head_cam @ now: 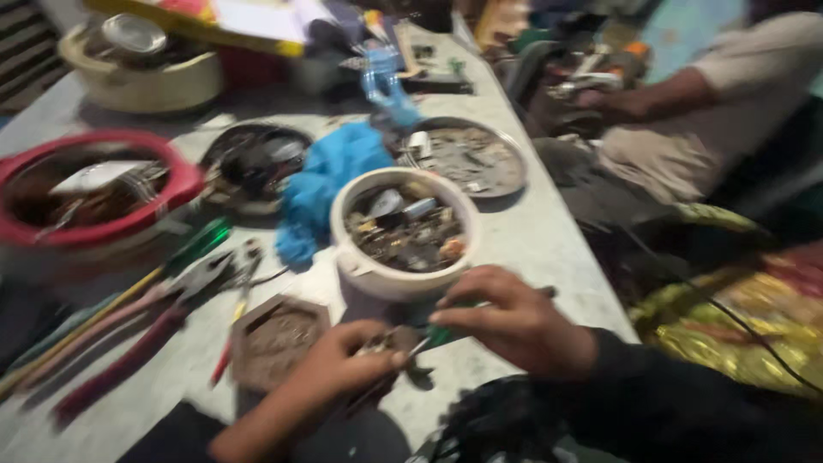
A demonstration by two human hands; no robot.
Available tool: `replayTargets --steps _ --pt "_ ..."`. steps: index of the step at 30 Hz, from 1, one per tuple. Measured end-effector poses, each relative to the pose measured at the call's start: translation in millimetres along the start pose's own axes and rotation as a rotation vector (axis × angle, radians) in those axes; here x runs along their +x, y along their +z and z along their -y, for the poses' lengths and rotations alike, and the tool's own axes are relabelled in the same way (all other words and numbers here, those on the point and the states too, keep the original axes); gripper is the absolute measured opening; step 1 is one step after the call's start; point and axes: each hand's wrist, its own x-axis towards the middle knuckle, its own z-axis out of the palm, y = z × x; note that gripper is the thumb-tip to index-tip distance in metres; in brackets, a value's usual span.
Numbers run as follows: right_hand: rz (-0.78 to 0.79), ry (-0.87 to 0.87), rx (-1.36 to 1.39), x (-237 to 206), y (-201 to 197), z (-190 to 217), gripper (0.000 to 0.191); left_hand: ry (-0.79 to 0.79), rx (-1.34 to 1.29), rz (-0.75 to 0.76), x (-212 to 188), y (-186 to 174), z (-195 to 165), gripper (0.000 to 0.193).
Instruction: The person uses pliers and a screwdriver to disassemble small electronic components, likely locks or switches, on a cluttered workbench. They manipulate the parts with a green cloth, remove screws, and place disassembled pieces into a white container.
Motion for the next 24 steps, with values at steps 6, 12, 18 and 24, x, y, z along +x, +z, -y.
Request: replayTargets --steps 6,12,18,24 --pt "0.038 -0.053 -0.009 0 15 6 0.035 -0.078 0.045 -0.052 8 -5 7 0.031" --pt "-0.073 0.282 0.314 -5 17 -2 0.032 -0.036 -0.332 -0.411 -3 -22 -19 0.036" --pt "-0.087 0.58 0.875 -5 49 -1 0.032 0.136 -0.117 -0.509 -18 -17 -22 0.032" --pt "-0.03 0.619 0.879 -12 75 -8 0.035 0.425 0.068 -0.392 -16 -3 -21 0.029"
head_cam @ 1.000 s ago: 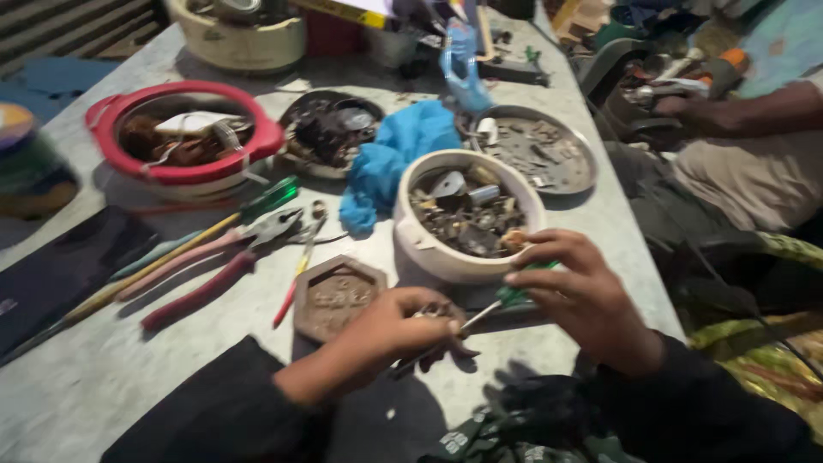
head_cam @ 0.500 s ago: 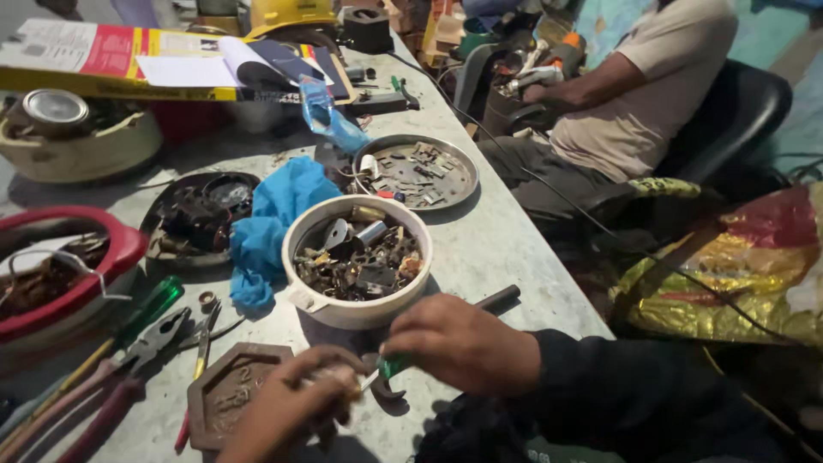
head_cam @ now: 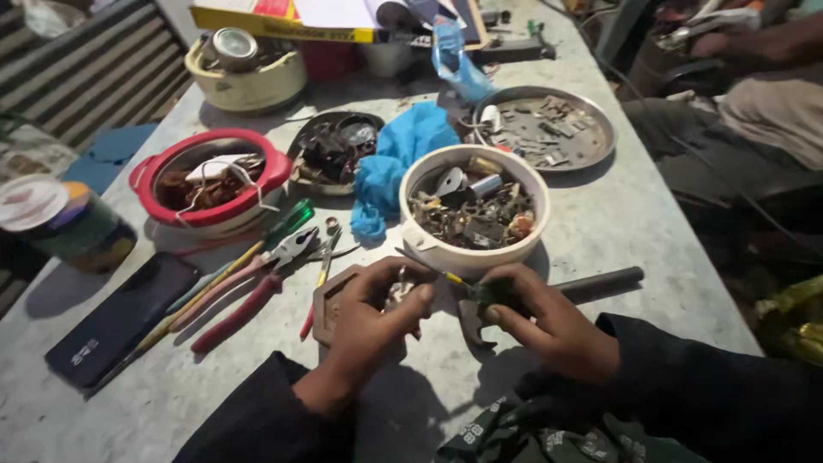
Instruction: The person uses pliers and a screwdriver to disassemble small electronic components, likely locks or switches, on a cluttered workbench. They manipulate the parts with a green cloth, remove screws, and place disassembled pieces into a white container.
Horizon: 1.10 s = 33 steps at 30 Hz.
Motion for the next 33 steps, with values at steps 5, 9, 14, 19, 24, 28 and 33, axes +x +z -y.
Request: replayTargets --steps 5,9,14,19,24,28,33 --pt "-0.038 0.033 -0.033 -4 2 -10 0.034 0.134 -0.112 0.049 -4 3 -1 0.033" --pt "-0.057 0.067 -0.044 -8 4 -13 0.036 0.127 -0.107 0.084 -5 0 4 0.024" --pt "-0.091 -0.092 -0.109 -7 6 -17 0.037 0.219 0.032 0.075 -8 0 10 0.02" --pt "-0.09 -0.185 -0.186 -7 5 -21 0.032 0.223 0.058 0.008 -11 3 9 0.025" --pt "-0.064 -0.112 -0.095 -7 4 -22 0.031 0.177 0.081 -0.013 -11 6 5 0.023" --pt "-0.053 -0.052 -0.14 -8 4 -22 0.032 0.285 0.156 0.011 -12 6 1 0.023" --pt "-0.023 -0.041 -0.076 -7 4 -23 0.031 0.254 0.206 0.003 -11 6 -1 0.02"
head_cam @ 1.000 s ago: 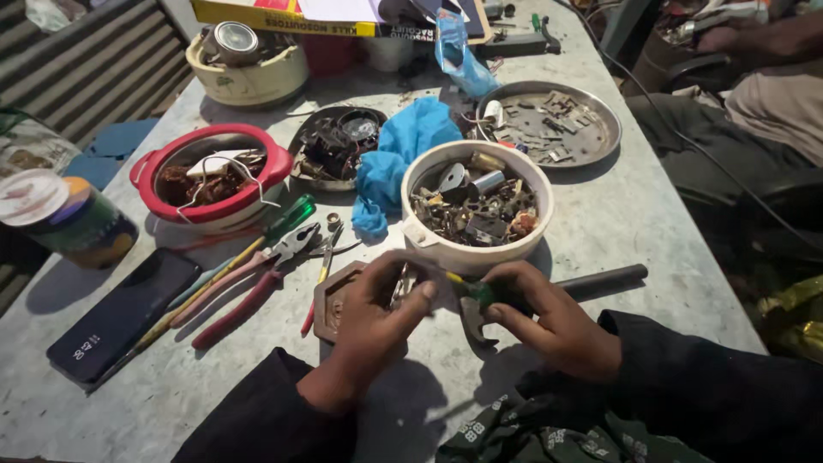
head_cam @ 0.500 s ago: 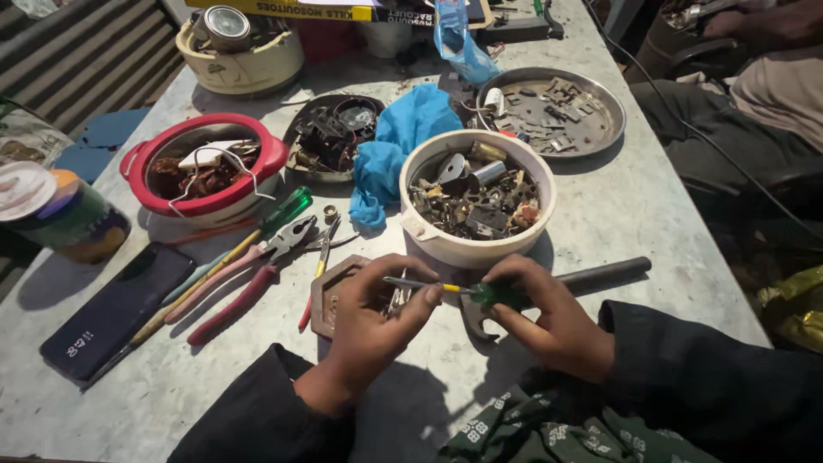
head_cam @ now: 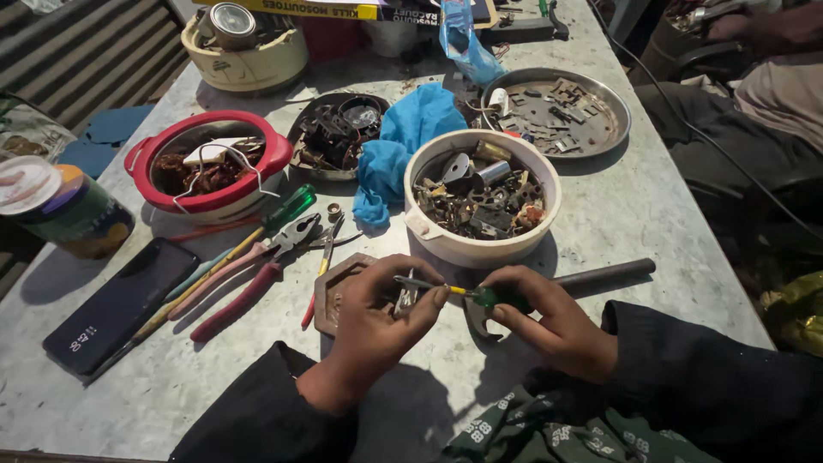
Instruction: The person uses pliers and a screwdriver to disassemble small electronic components, likely locks or switches, on a cluttered workbench. They manipulate the parts with a green cloth, remove screws, and place disassembled pieces into a white container.
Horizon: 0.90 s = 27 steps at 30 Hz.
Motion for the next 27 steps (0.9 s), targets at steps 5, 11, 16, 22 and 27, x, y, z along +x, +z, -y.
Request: replayTargets --steps 5,11,16,22,27 --pt "0.014 0.009 -0.03 -2 -1 -1 0.031 -0.008 -0.037 0.009 1 1 2 0.021" --pt "0.027 0.022 0.002 -1 1 -2 0.032 -0.049 -0.014 0.018 1 0 0 0.022" --pt "-0.005 0.006 -0.076 -1 0 1 0.031 -0.014 0.051 0.014 2 0 -4 0.021" --pt "-0.011 -0.067 -0.102 1 0 5 0.029 0.059 0.181 -0.011 2 0 -7 0.02" --pt "-0.007 -0.025 -0.057 0 1 3 0.03 0.073 0.122 -0.009 2 1 -9 0.021"
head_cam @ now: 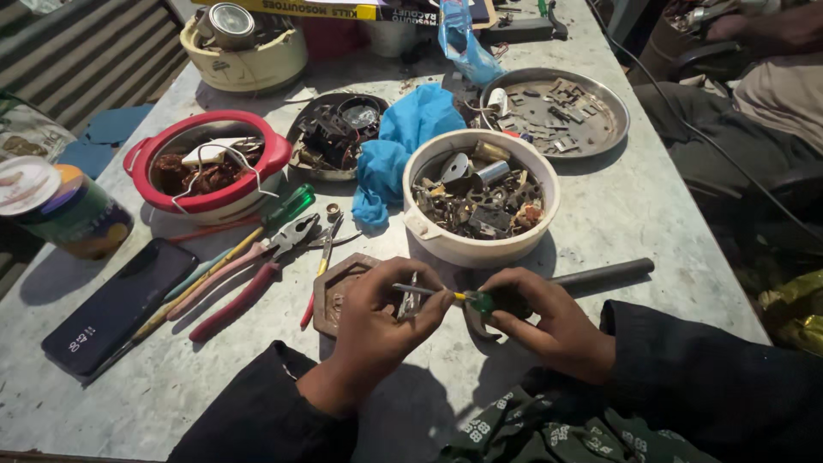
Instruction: The person uses pliers and a screwdriver to disassemble small electronic components, likely locks or switches, on a cluttered workbench. They manipulate the parts with a green cloth, remove screws, and place disassembled pieces into a white container.
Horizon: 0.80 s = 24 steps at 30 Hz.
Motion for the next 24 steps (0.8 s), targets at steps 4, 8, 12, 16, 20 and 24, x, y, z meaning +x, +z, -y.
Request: replayTargets --steps 4,8,12,16,20,24 --pt "0.03 0.045 0.17 0.9 -0.3 -2.2 0.031 -0.012 -0.018 0.032 -0.7 -0.7 -0.3 0.019" --pt "0.013 -0.059 -0.024 0.7 -2.6 -2.1 0.032 -0.029 -0.095 0.041 -0.8 -1.0 -0.2 0.022" --pt "0.033 0.01 0.039 -0.5 -1.9 -1.4 0.033 0.01 -0.009 0.058 0.2 -2.6 -0.1 0.021" --pt "0.062 0.065 0.161 0.5 0.4 -1.2 0.033 0.022 -0.001 0.081 1.4 -4.8 -0.1 0.021" --pt "0.077 0.063 0.135 2.1 0.0 1.0 0.033 0.015 -0.002 0.109 2.6 -6.2 0.2 0.022" --pt "0.077 0.018 0.049 2.9 -2.5 4.7 0.032 0.03 0.03 0.137 3.9 -8.7 0.3 0.02"
